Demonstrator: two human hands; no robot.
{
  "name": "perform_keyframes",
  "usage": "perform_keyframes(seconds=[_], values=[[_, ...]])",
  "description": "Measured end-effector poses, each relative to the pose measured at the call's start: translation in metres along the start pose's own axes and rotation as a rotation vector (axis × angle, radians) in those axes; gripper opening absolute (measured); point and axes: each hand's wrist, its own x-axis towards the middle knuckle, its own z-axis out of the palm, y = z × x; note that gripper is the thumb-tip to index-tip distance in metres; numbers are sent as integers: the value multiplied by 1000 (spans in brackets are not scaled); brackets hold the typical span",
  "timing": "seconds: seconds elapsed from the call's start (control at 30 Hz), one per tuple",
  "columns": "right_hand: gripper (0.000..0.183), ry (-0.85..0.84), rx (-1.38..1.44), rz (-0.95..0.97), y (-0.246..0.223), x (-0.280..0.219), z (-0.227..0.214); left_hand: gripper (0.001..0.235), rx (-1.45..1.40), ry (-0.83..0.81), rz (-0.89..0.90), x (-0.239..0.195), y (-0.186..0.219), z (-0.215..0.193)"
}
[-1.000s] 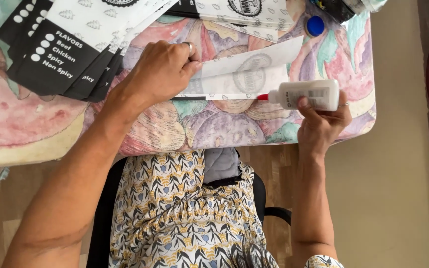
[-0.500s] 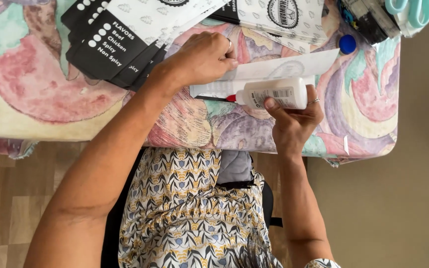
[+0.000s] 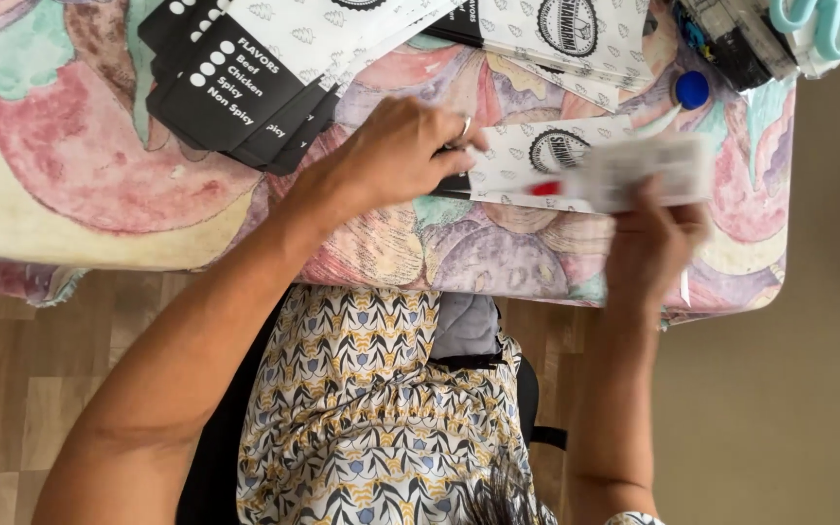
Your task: The person applies glue from a bottle onto paper food packaging wraps and presses them together by hand.
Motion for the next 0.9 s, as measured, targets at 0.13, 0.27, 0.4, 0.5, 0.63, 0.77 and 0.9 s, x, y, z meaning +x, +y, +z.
perform_keyframes(seconds=[0.13, 0.27, 0.4, 0.5, 0.63, 0.77, 0.9], values=[[12, 113, -255, 17, -40, 32, -57, 10, 149, 73, 121, -17, 7, 16], [38, 16, -1032, -90, -43, 56, -110, 20, 320, 127, 192, -27, 10, 18], [25, -271, -1348, -879, -48, 41, -90, 29, 412, 267, 332, -43, 25, 15], [6, -762, -1049, -895, -48, 16, -40, 17, 521, 325, 243, -58, 31, 13], [9, -879, -1038, -927, -43, 5, -10, 10, 516, 200, 163, -74, 19, 21], [11, -965, -995, -940, -42, 11, -7, 10, 536, 184, 123, -73, 24, 19], [12, -939, -995, -966, -36, 12, -13, 8, 526, 247, 124, -72, 21, 23]])
